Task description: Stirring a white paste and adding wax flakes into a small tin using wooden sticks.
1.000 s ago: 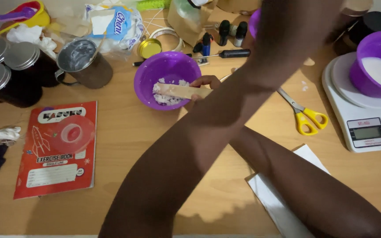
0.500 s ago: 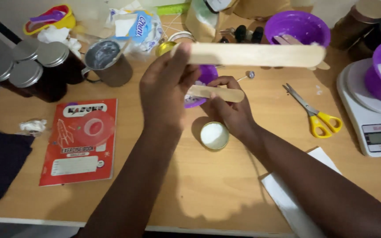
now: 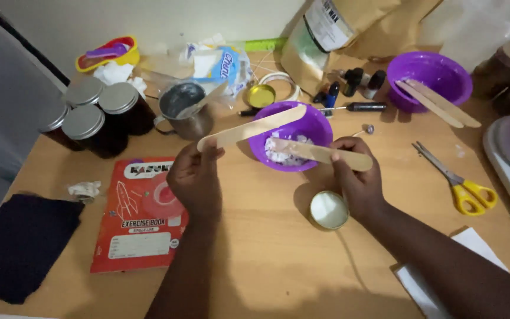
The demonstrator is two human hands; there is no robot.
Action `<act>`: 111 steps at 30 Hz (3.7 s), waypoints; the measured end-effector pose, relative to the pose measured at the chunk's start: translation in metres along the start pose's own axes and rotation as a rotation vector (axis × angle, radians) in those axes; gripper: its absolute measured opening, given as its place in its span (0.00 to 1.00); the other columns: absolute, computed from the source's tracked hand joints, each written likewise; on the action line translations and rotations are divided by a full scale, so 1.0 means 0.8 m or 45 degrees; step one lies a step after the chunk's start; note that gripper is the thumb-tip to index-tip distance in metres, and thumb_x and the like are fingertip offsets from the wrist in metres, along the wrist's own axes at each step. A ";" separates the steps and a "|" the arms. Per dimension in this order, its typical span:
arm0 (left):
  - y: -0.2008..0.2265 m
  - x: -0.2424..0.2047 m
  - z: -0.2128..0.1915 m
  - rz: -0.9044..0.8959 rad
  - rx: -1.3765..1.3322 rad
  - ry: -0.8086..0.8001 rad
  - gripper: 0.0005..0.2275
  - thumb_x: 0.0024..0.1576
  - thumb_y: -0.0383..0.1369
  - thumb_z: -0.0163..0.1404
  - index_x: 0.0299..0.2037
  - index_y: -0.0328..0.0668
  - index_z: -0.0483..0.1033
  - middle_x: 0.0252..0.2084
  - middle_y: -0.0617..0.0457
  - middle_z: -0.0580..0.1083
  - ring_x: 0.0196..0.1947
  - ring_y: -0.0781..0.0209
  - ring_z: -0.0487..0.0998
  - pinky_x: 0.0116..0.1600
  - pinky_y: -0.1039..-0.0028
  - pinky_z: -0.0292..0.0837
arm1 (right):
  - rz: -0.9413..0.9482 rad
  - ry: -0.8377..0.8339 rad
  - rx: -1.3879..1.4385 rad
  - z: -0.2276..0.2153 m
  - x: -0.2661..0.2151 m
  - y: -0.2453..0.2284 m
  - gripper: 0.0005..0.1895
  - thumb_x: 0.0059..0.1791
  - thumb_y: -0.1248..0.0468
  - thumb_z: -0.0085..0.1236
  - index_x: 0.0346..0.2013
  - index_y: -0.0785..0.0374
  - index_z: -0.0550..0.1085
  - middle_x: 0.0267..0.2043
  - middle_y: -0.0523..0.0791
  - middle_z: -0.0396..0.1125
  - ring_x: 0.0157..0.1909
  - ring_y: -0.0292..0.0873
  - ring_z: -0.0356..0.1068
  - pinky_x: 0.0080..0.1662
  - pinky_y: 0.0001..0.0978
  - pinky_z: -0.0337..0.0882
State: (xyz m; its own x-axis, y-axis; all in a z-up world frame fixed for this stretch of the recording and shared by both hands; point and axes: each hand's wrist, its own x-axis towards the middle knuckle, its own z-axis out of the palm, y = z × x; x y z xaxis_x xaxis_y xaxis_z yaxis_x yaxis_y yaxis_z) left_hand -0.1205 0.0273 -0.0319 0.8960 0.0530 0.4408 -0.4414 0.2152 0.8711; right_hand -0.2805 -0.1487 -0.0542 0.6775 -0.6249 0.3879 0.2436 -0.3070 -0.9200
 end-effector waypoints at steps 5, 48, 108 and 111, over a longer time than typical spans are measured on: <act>0.016 -0.015 0.008 0.112 0.002 -0.077 0.04 0.49 0.21 0.60 0.30 0.32 0.76 0.21 0.45 0.74 0.25 0.64 0.77 0.38 0.71 0.77 | 0.153 0.062 0.229 0.000 0.009 0.005 0.07 0.51 0.68 0.40 0.43 0.66 0.65 0.17 0.42 0.56 0.19 0.33 0.58 0.29 0.24 0.66; 0.082 -0.036 0.002 0.026 0.646 -0.815 0.13 0.56 0.31 0.42 0.48 0.42 0.76 0.36 0.42 0.77 0.38 0.41 0.79 0.39 0.58 0.76 | 0.022 0.226 0.365 0.007 0.006 -0.018 0.15 0.52 0.69 0.35 0.50 0.75 0.65 0.24 0.53 0.63 0.24 0.42 0.65 0.30 0.32 0.71; 0.074 -0.034 0.001 0.221 0.871 -0.854 0.13 0.54 0.27 0.43 0.46 0.33 0.77 0.23 0.39 0.75 0.25 0.45 0.79 0.29 0.64 0.75 | 0.383 0.474 0.739 -0.012 0.031 -0.002 0.11 0.52 0.63 0.38 0.45 0.65 0.65 0.20 0.48 0.59 0.20 0.38 0.60 0.28 0.29 0.68; 0.077 -0.035 0.002 0.163 0.826 -0.880 0.13 0.55 0.28 0.43 0.47 0.34 0.76 0.24 0.39 0.76 0.25 0.45 0.80 0.30 0.64 0.75 | 0.399 0.571 0.735 -0.014 0.033 0.000 0.12 0.50 0.63 0.38 0.43 0.66 0.66 0.18 0.47 0.57 0.18 0.39 0.56 0.26 0.29 0.66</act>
State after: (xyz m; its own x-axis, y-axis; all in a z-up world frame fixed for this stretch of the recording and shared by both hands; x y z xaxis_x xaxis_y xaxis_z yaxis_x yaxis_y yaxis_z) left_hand -0.1731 0.0376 0.0096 0.7037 -0.5937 0.3903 -0.6611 -0.3458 0.6659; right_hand -0.2705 -0.1732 -0.0438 0.4597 -0.8878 -0.0213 0.4925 0.2748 -0.8258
